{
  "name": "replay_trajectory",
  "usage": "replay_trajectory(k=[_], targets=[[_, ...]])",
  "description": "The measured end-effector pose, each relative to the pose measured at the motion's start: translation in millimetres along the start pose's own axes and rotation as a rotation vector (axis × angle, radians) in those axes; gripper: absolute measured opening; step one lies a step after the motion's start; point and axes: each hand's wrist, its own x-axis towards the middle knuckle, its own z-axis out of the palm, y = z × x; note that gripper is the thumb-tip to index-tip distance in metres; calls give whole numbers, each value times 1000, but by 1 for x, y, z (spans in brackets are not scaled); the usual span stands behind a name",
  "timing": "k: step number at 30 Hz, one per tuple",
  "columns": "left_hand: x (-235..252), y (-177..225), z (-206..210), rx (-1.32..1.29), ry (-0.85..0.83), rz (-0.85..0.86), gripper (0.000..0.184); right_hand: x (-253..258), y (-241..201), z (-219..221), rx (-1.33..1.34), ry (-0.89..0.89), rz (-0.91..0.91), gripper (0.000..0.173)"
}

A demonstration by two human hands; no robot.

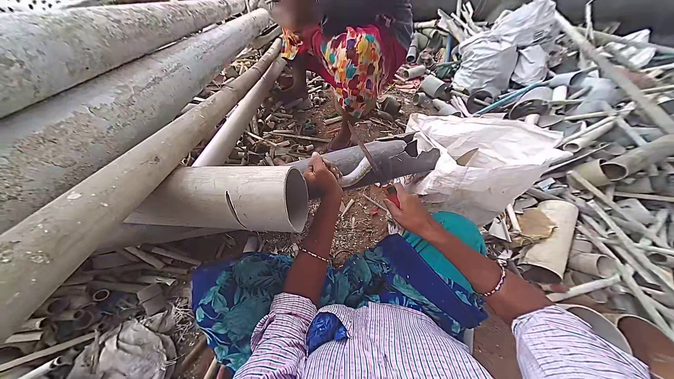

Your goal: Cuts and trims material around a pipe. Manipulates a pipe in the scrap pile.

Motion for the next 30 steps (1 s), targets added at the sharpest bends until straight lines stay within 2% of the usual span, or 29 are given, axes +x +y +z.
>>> replay_trajectory(k=[3,5,6,8,10,11,13,15,17,19,20,22,26,29,30], targets=[[-10,11,-4,33,-24,-149,47,-10,-6,1,56,341,-256,38],[-8,19,-1,-9,12,-250,44,-2,-6,7,72,422,-325,38],[-7,21,1,-26,32,-274,42,4,-4,12,75,363,-275,38],[2,21,11,-91,81,-254,33,19,-6,12,89,81,-36,36],[8,18,12,-137,101,-158,13,29,-12,11,106,-28,71,37],[9,14,10,-133,88,-55,14,30,-16,8,127,-55,86,37],[6,-3,-1,-27,-17,329,28,25,-19,5,161,-61,91,36],[-1,-18,-22,282,-239,793,31,26,-17,5,161,-38,84,37],[-3,-23,-42,680,-375,1248,29,33,-12,7,143,-50,93,38],[-1,-21,-47,866,-426,1503,20,39,-8,11,132,-59,97,39],[1,-19,-47,914,-446,1529,19,41,-7,12,134,-61,97,40],[6,-11,-48,987,-430,1456,21,44,-4,14,140,-64,92,39],[15,1,-43,1310,-211,1197,33,50,-9,11,99,-100,89,40],[8,-19,-46,1455,-290,1224,25,53,-20,7,67,-133,114,39],[6,-27,-47,1448,-348,1210,29,54,-23,6,54,-134,115,39]])
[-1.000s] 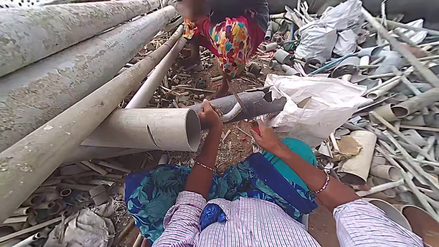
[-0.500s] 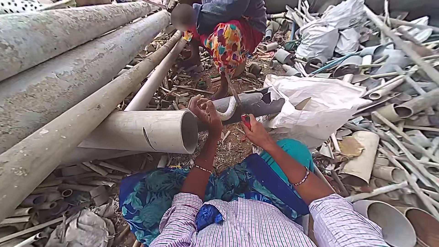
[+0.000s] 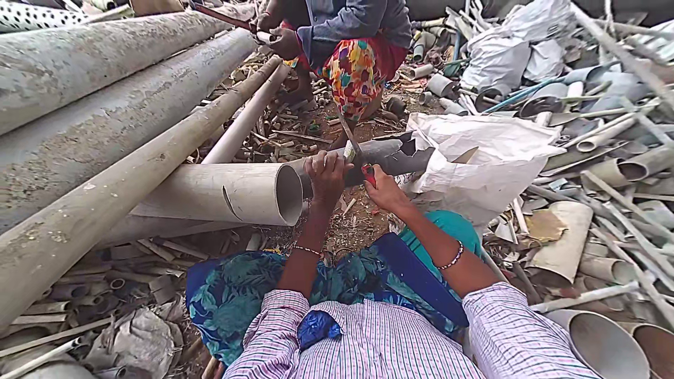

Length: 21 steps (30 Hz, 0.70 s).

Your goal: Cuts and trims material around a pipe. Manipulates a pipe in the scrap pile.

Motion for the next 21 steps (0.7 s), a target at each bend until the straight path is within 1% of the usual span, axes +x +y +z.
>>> replay_trajectory(k=[2,3,5,6,8,10,11,12,13,14,15,16,18,19,20,21], targets=[[-6,-3,5,-61,-82,13,45,1,-1,0,-16,-9,-1,39],[-6,-7,2,-89,-107,18,48,0,0,0,-13,-9,-6,40],[-5,-7,-13,-144,-148,25,47,-10,3,-3,17,35,-49,39],[0,-7,-16,-171,-102,38,45,-18,2,-6,31,72,-77,39],[11,-2,-27,-224,-43,51,38,-34,-3,-14,40,211,-176,40],[16,8,-36,-248,-63,2,33,-47,-3,-15,72,379,-289,37],[16,12,-37,-249,-100,-48,34,-51,-1,-13,91,417,-300,36],[13,14,-41,-254,-174,-110,38,-53,2,-11,97,389,-263,36],[8,16,-47,-262,-260,-173,42,-54,6,-11,101,293,-186,37],[3,16,-48,-253,-299,-212,44,-52,11,-12,102,174,-100,38],[-1,15,-44,-236,-289,-216,45,-52,13,-13,99,106,-51,38],[-4,13,-37,-224,-241,-194,45,-56,11,-14,107,140,-66,39],[-8,11,-22,-217,-100,-136,43,-71,2,-17,112,359,-216,39],[-11,11,-19,-208,-62,-118,43,-76,-2,-16,123,476,-303,39],[-13,12,-19,-202,-58,-117,43,-78,-4,-12,140,563,-370,38],[-13,13,-22,-195,-70,-125,43,-79,-4,-7,137,590,-395,37]])
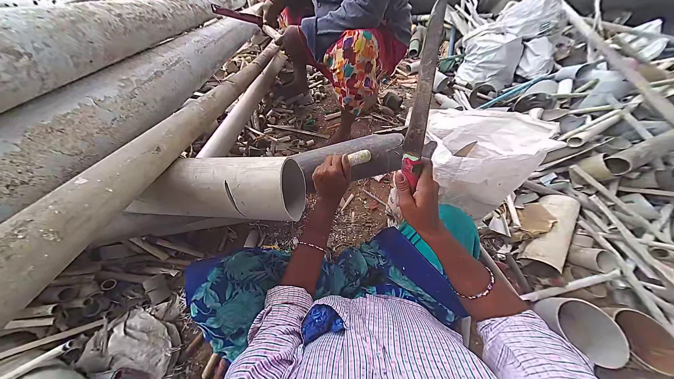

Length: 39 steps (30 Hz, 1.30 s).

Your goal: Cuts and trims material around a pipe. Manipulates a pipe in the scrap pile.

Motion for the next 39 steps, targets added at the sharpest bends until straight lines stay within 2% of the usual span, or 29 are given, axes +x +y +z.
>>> replay_trajectory(k=[1,3,4,5,8,9,10,11,12,13,14,16,17,18,19,21,22,23,26,27,28,30,31,32,33,35,36,37,39], targets=[[0,1,-1,5,-16,-9,42,-4,2,5,-30,-66,49,37],[0,2,0,16,-38,-17,42,-2,8,5,-81,-429,351,39],[-2,0,2,25,-24,-7,42,-2,7,4,-84,-508,432,40],[2,-3,8,28,28,12,42,0,4,-2,-92,-480,401,39],[5,-3,20,46,136,21,42,-11,-4,-10,-82,-31,7,37],[4,-3,17,44,122,24,43,-12,-1,-6,-86,56,-52,37],[0,-2,11,37,85,30,42,-16,5,-1,-118,24,-18,37],[-2,-2,7,39,49,32,41,-17,12,2,-138,-143,106,40],[-3,-1,8,41,39,35,41,-12,16,0,-161,-390,288,44],[-5,-3,12,48,60,54,39,-9,18,-1,-193,-529,378,46],[0,-7,18,56,121,82,38,-5,14,-4,-197,-539,382,45],[1,-8,29,53,219,110,34,-12,8,-14,-180,-270,160,42],[-3,-9,29,48,209,135,36,-15,8,-13,-169,-121,43,41],[-8,-12,28,47,173,163,38,-15,12,-11,-179,-54,-21,40],[-13,-14,27,49,156,185,41,-16,16,-9,-201,-120,5,40],[-12,-12,32,40,207,208,43,-10,26,-9,-243,-491,257,40],[-9,-11,34,31,264,223,41,-9,29,-9,-254,-544,289,40],[-2,-11,35,20,276,229,39,-4,27,-12,-259,-491,246,39],[-2,-12,36,-47,282,262,35,-9,18,-17,-193,-58,-71,38],[1,-12,37,-77,303,276,33,-7,21,-15,-173,-18,-113,38],[-1,-12,36,-99,297,281,32,-10,27,-12,-183,-99,-75,38],[-8,-10,31,-101,219,273,30,-4,33,-12,-248,-495,221,40],[-16,-11,24,-89,132,256,30,-2,34,-11,-278,-560,276,39],[-13,-11,21,-86,102,245,29,2,32,-14,-291,-508,236,36],[-10,-9,21,-91,112,230,29,1,28,-18,-278,-372,122,36],[0,-6,28,-118,230,230,29,-4,26,-15,-211,-104,-87,37],[6,-5,31,-131,279,239,30,-3,33,-10,-213,-88,-122,35],[6,-6,31,-133,290,251,30,-4,42,-5,-234,-200,-55,35],[3,-6,29,-118,270,275,29,7,51,-5,-311,-580,236,35]])
